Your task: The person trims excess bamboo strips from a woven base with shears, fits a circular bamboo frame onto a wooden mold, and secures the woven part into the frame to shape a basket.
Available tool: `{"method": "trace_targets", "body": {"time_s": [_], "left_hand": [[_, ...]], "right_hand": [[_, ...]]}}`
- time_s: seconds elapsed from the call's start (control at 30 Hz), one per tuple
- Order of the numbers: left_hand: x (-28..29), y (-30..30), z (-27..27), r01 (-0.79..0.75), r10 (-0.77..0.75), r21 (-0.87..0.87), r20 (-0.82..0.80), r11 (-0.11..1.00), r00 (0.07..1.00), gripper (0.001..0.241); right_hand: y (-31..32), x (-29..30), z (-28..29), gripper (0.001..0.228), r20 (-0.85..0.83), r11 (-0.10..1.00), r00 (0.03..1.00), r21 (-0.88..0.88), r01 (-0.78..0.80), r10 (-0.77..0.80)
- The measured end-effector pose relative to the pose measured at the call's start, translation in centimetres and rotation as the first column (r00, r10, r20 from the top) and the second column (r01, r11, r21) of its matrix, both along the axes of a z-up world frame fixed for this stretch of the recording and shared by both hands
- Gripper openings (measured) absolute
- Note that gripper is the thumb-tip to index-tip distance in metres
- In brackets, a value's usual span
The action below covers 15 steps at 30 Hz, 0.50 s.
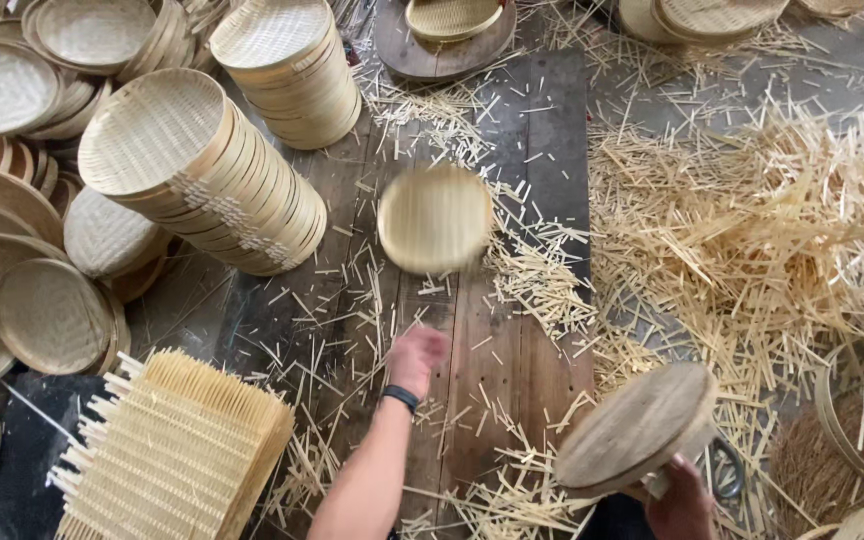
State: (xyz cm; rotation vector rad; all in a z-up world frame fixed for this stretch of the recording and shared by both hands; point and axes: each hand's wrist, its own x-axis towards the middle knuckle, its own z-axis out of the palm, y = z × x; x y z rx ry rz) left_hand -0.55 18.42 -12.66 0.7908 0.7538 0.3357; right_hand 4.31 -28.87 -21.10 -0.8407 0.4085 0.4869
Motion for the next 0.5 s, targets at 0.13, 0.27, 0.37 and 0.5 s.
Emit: {"method": "trace_targets", "body": {"time_s": [0.13,0.27,0.37,0.5], "left_hand": [[-1.0,-10.3,-0.6,0.529,-0.576,-0.233,-0.421,0.816,0.701,0.048],[-3.3,-15.2,-5.0,0.134,-0.257,-0.328,-0.367,0.935,0.894,0.062],[-5.2,-11.8,-6.9,-0.032,0.081,0.113,-0.462,0.993,0.883,0.074],[-8.6,-5.0,-1.4,0.51,-0.098,0.62,-0.574,0.596,0.813,0.05]], "right_hand": [[3.3,-1.2,0.7,0.062,0.012,0.981,0.995,0.166,-0.101,0.1],[7.9,-1.2,5.9,0.066,-0.055,0.968,0.969,-0.05,-0.246,0.243],[9.8,-0.3,8.9,0.071,-0.091,0.899,0.914,-0.168,-0.405,0.395],[11.8,-1.1,6.3,0.048,-0.076,0.705,0.821,-0.471,-0.53,0.566]]}}
